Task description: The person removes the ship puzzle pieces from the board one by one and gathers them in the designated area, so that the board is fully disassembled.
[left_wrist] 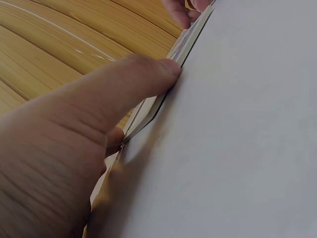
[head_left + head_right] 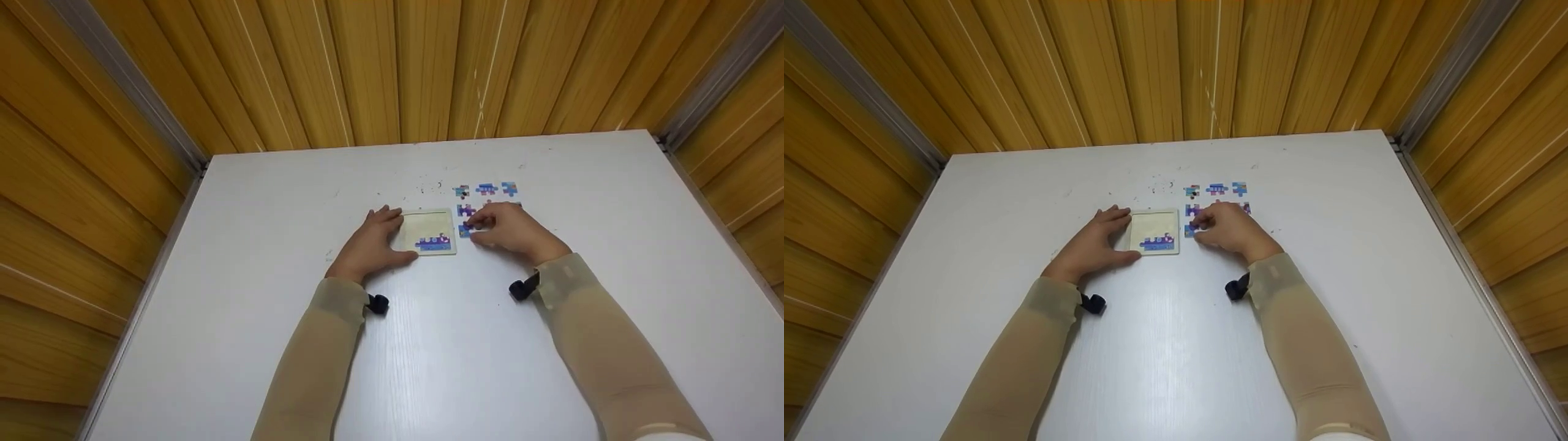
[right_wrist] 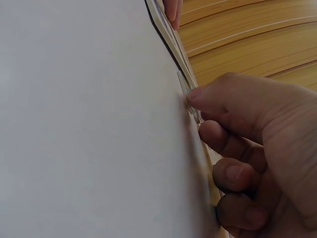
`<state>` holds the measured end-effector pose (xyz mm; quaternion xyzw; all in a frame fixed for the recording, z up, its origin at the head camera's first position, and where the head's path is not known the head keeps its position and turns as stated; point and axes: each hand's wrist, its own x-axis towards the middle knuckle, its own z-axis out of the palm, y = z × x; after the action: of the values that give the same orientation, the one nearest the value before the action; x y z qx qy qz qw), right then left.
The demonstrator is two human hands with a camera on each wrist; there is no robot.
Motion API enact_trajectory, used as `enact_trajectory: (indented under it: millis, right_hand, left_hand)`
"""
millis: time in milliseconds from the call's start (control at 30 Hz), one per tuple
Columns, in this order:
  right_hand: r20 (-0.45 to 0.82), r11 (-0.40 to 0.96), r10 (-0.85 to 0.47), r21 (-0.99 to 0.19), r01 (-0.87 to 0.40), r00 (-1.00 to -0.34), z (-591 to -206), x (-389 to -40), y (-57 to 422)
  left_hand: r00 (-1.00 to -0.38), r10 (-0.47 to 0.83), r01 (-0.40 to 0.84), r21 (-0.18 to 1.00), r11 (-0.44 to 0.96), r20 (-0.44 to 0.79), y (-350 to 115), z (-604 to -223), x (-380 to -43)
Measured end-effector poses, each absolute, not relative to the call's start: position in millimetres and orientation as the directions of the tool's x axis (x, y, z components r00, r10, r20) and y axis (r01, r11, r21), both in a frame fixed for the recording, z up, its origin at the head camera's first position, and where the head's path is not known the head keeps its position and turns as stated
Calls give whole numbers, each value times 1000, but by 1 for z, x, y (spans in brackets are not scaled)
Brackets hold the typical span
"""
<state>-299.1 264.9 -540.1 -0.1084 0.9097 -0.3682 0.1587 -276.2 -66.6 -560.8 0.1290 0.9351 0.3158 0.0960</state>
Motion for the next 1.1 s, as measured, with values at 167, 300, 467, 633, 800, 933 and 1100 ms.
enact_trajectory:
  millis: [167,300,467,633,800,933,1100]
  right_hand:
    - [-195,686,-303,-724,-72,-933,-534,-297,261]
    - [-167,674,-302,-734,-86,-938,-530,-294,254]
    - [-88,629,-310,-766,-135,-946,-529,-289,242]
    - [-24,560,-322,-811,-170,-946,-529,-283,226]
    - [5,501,-342,-845,-187,-940,-530,-273,209]
    - [27,468,-363,-859,-207,-931,-532,-268,199]
    - [12,472,-385,-857,-208,-923,-538,-265,192]
  left_hand:
    - [-948,304,186,614,767,-92,-66,-560,-277]
    - [-947,310,197,610,768,-84,-66,-560,-277]
    - [-946,311,198,608,769,-86,-66,-560,-277]
    - [-948,306,192,607,772,-91,-66,-559,-276]
    - [-948,306,199,596,778,-83,-67,-561,-277]
    - [-944,324,229,583,780,-61,-68,-563,-278]
    - [-940,337,245,581,776,-53,-69,-563,-278]
